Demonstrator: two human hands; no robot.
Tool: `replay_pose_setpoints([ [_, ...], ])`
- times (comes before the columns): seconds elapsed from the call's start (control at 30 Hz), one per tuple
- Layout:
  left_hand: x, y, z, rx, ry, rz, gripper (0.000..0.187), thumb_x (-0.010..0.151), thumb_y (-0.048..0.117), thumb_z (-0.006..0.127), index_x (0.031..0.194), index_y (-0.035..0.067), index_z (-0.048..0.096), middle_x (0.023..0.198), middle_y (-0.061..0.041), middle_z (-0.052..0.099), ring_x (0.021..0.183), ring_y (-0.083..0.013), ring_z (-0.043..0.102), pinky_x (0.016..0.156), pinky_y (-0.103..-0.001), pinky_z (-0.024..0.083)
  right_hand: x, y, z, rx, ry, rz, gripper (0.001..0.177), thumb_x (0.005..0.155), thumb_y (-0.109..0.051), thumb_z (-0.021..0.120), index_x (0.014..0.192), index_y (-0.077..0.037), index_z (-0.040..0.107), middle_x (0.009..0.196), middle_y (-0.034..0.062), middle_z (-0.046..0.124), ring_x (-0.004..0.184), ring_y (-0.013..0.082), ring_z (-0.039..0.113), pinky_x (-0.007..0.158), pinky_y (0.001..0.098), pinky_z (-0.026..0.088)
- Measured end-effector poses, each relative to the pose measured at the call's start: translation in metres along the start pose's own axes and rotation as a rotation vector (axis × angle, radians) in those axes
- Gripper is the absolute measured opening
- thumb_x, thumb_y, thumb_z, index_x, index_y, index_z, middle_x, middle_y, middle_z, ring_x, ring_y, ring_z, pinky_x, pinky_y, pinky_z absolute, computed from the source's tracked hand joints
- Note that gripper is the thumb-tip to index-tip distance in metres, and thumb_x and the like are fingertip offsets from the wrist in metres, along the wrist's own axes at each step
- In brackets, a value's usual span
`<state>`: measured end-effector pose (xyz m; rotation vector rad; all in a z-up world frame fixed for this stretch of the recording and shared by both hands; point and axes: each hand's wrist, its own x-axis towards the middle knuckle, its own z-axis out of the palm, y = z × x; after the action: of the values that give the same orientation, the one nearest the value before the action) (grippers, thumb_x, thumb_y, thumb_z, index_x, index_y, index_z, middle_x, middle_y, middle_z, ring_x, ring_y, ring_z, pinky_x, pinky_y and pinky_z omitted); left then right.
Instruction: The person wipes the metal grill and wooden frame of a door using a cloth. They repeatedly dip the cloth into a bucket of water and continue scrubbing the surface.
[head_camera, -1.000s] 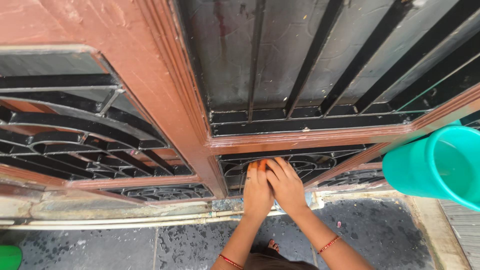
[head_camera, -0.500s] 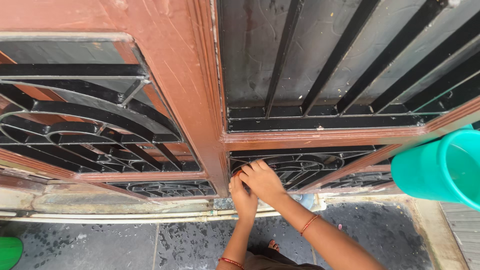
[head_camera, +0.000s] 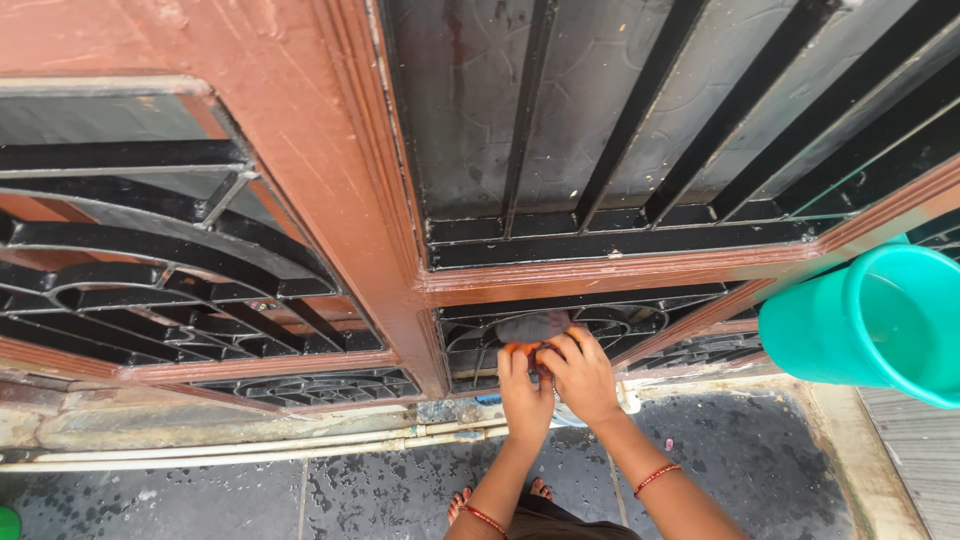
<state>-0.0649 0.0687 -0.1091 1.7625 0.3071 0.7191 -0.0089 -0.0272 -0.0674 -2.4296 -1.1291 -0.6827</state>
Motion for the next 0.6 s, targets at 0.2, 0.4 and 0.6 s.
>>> replay_pose_setpoints([
  [0.2, -0.005, -0.01, 0.011, 0.083, 0.091, 0.109, 0.051, 0.081, -0.012, 0.058, 0.13, -0.004, 0.052, 0.132, -0.027, 0.047, 0.118, -0.0483, 0.051, 0.097, -0.049, 0.043, 0.007, -0.015, 0.001, 0.035, 0.005, -0.012, 0.042, 0.072, -0.009, 0.067, 0.113, -0.005, 0.059, 0.121, 0.0127, 0.061, 0.117, 0.0391, 0.056, 0.107, 0.0499, 0.044],
  [0.4, -0.001, -0.026, 0.019, 0.002, 0.084, -0.03, 0.044, 0.079, -0.014, 0.053, 0.12, 0.0, 0.056, 0.115, -0.018, 0.055, 0.109, -0.0399, 0.059, 0.097, -0.042, 0.047, 0.021, 0.0, 0.004, 0.089, -0.331, 0.13, 0.029, 0.08, -0.011, 0.068, 0.108, -0.009, 0.058, 0.101, 0.0115, 0.066, 0.103, 0.0334, 0.062, 0.096, 0.0424, 0.049],
  [0.6, -0.003, -0.029, 0.028, -0.337, 0.214, -0.067, 0.05, 0.074, -0.019, 0.05, 0.12, -0.001, 0.047, 0.118, -0.016, 0.052, 0.108, -0.0285, 0.063, 0.096, -0.035, 0.053, 0.024, -0.001, -0.002, 0.064, -0.273, 0.078, 0.036, 0.078, -0.01, 0.068, 0.112, -0.006, 0.057, 0.1, 0.0136, 0.068, 0.103, 0.0348, 0.063, 0.095, 0.0431, 0.048],
])
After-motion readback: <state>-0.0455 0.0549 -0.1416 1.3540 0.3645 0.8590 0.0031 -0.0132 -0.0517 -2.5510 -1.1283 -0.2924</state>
